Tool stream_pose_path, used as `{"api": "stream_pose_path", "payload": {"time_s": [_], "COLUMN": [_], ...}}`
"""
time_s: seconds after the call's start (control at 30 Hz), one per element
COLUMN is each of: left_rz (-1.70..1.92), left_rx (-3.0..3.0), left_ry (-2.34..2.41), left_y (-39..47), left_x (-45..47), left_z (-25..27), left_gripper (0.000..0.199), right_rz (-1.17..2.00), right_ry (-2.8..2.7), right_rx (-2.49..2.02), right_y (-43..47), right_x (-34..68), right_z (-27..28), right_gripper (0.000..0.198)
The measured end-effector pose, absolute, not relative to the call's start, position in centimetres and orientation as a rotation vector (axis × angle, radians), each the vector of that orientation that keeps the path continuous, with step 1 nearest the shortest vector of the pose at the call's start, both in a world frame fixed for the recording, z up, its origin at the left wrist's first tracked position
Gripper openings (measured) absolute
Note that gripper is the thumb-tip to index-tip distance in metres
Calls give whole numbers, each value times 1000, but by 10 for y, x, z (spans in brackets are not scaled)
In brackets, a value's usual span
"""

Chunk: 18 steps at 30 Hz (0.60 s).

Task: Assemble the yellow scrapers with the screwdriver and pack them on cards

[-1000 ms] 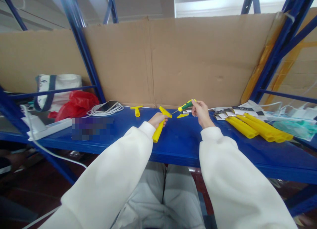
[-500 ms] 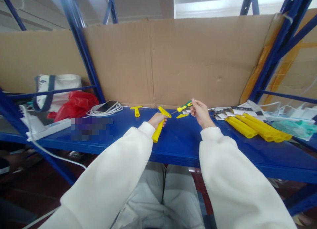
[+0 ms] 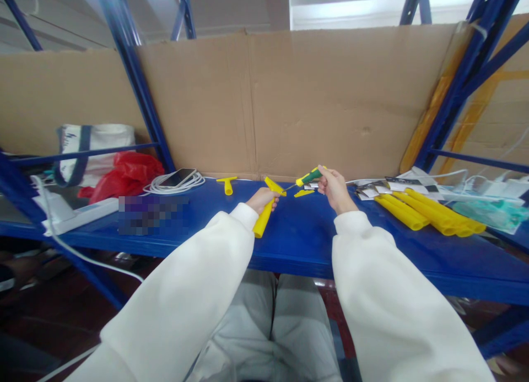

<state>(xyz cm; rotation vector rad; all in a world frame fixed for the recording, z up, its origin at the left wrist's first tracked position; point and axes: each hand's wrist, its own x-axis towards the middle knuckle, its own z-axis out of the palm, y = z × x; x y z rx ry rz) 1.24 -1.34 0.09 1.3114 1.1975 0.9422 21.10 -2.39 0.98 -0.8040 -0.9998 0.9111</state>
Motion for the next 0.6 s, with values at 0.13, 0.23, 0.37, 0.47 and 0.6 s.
{"api": "stream_pose_path", "payload": {"time_s": [0.13,0.23,0.37,0.47,0.6], "left_rz": [943,946,949,949,946], "left_rx": [1311,1313,1309,1298,1296], "left_ry": [1197,1197,1194,1205,1213], "left_y": [-14,-12,-12,-12,-13], "left_x": [12,12,12,12,13], "left_z": [1,0,1,1,1], "left_gripper": [23,19,17,17,16], "right_rz": [936,965,1014,1035,1015], "right_ry": [-1007,-993,-1014,-1069,-1077], "right_rx": [-821,-843,-820,-767,-776], "right_y": [-24,-25,-28,-29,-28], "right_x": [212,212,212,212,213], "right_z": [10,11,13,13,12], "right_gripper": [53,55,49,42,41]}}
